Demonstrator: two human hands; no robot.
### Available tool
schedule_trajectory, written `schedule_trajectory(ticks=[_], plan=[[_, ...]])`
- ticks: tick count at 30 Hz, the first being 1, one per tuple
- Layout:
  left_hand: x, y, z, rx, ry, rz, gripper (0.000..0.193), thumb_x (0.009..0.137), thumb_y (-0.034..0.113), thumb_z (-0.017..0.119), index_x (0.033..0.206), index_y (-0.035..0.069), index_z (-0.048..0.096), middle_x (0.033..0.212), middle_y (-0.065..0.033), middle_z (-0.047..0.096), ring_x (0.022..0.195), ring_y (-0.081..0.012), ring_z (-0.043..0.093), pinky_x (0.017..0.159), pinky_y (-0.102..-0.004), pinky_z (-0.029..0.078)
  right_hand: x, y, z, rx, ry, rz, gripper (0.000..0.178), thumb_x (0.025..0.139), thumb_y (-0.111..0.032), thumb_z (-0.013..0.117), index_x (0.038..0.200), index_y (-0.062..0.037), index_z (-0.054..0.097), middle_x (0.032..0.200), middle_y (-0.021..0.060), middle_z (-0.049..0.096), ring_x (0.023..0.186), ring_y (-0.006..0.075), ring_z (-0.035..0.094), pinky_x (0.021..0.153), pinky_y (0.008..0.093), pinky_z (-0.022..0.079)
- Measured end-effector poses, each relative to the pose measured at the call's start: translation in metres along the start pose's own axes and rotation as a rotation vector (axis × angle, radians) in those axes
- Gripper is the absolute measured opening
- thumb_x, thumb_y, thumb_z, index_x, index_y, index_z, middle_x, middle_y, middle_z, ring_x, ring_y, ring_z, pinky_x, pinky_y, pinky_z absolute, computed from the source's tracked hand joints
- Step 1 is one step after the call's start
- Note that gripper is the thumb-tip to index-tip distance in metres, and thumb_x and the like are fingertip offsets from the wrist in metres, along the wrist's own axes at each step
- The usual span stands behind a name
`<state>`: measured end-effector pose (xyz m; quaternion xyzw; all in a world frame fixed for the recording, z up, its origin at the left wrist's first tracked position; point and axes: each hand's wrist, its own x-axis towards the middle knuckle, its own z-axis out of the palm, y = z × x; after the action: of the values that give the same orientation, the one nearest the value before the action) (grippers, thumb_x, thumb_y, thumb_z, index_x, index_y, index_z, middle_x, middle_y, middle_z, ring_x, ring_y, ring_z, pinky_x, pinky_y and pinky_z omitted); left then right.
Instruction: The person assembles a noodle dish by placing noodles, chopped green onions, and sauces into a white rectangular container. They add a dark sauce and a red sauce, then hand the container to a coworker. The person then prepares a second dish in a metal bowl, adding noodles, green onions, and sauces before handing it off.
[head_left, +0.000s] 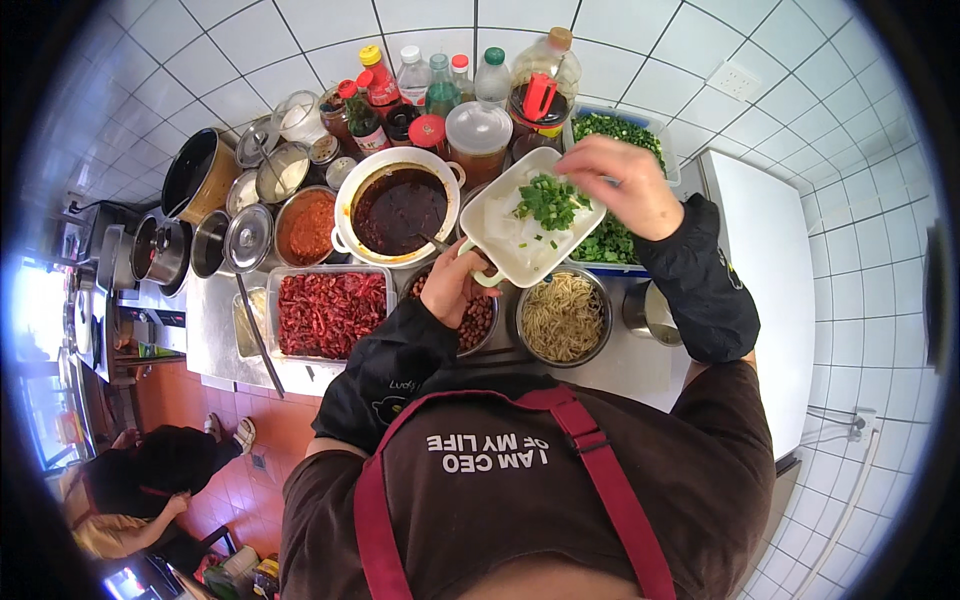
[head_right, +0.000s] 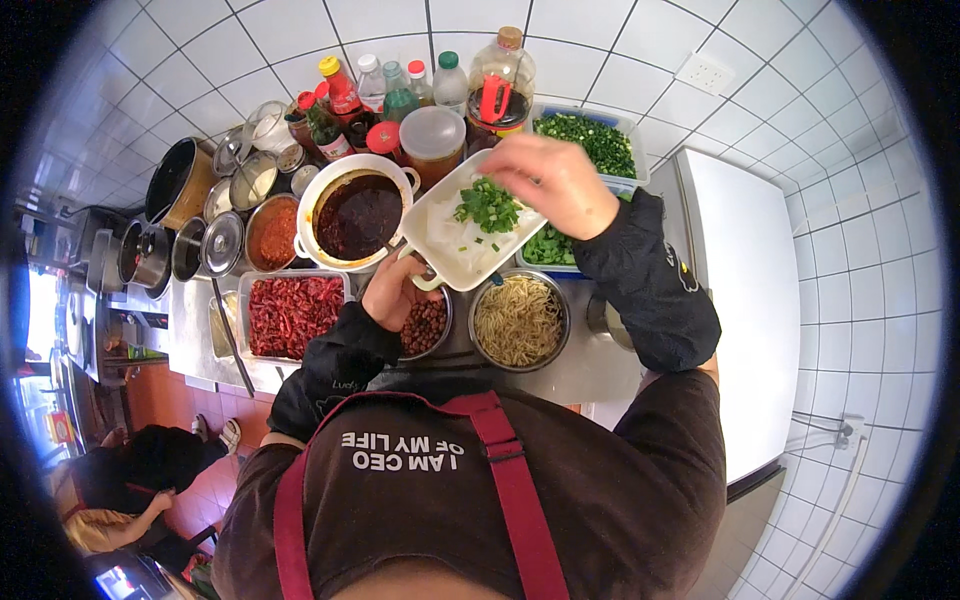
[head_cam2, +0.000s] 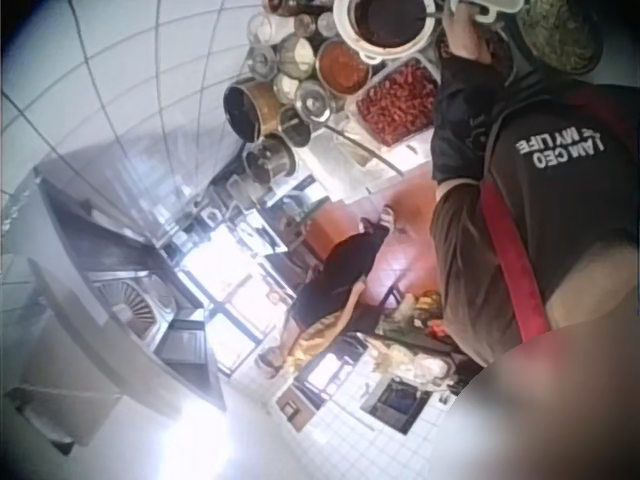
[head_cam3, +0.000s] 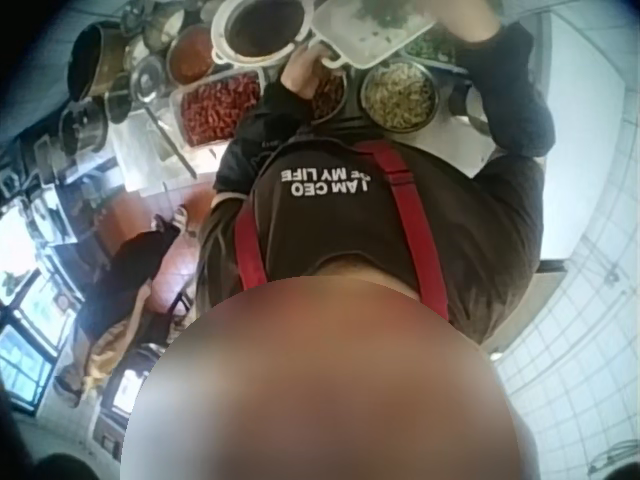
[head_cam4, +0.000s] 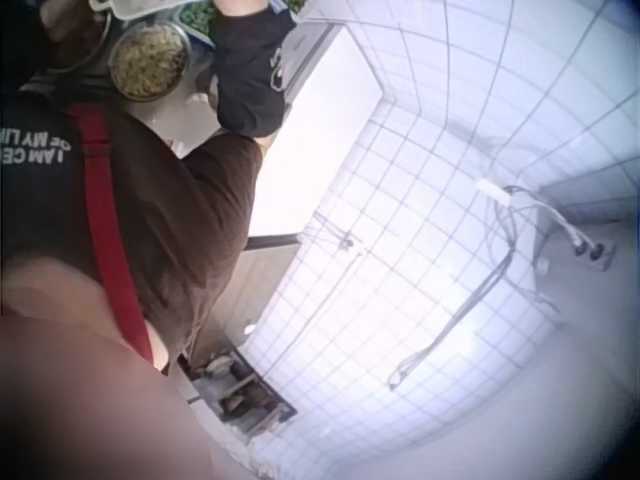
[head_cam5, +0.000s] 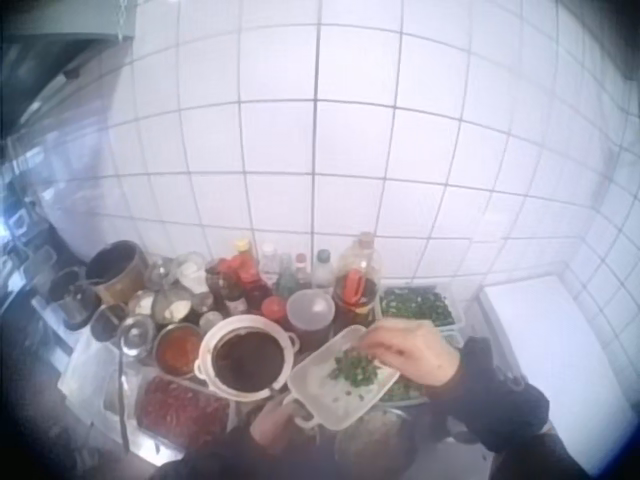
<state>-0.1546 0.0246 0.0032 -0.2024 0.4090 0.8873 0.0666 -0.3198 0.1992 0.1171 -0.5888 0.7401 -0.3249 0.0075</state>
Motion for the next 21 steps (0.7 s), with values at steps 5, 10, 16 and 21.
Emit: schedule_trajectory(ticks=[5,10,16,21], plan=[[0.0,0.0,-0.002,0.024,0.025,0.008,0.038,0.075,0.007,0.048,0.113,0.002,0.048,0.091,-0.0041,0.056,0.079,-0.0123,0.055,0.058,-0.0266,0.052,-0.005,0.052,0.019,-0.096,0.159,0.04,0.014,0.076,-0.007,0.058,0.089,-0.007,0.063,0.085,0.0094,0.062,0.077,0.0275,0.06,0.07,0.0343,0.049],[-0.005,0.001,-0.007,0.06,0.031,-0.009,0.042,0.074,0.006,0.047,0.116,0.005,0.045,0.089,-0.0025,0.051,0.078,-0.0129,0.052,0.059,-0.0276,0.05,-0.025,0.182,0.029,-0.316,0.037,0.55,0.012,0.071,-0.011,0.058,0.081,-0.0079,0.062,0.073,0.0127,0.061,0.071,0.0316,0.059,0.065,0.04,0.047],[-0.011,0.006,-0.013,0.011,0.046,0.017,0.046,0.074,0.005,0.047,0.12,0.002,0.044,0.095,-0.0058,0.056,0.076,-0.0132,0.057,0.058,-0.0273,0.052,-0.047,0.304,0.095,-0.317,-0.31,0.84,0.022,0.065,-0.018,0.066,0.085,-0.0104,0.069,0.08,0.0132,0.065,0.077,0.0278,0.062,0.072,0.0369,0.049],[-0.009,0.009,-0.015,-0.008,0.061,0.031,0.048,0.075,0.004,0.046,0.123,0.001,0.041,0.095,-0.0057,0.056,0.078,-0.0139,0.057,0.058,-0.0277,0.051,-0.039,0.31,0.098,-0.339,-0.222,0.98,0.016,0.065,-0.015,0.065,0.079,-0.0124,0.071,0.078,0.0113,0.066,0.076,0.0261,0.064,0.074,0.0357,0.05]])
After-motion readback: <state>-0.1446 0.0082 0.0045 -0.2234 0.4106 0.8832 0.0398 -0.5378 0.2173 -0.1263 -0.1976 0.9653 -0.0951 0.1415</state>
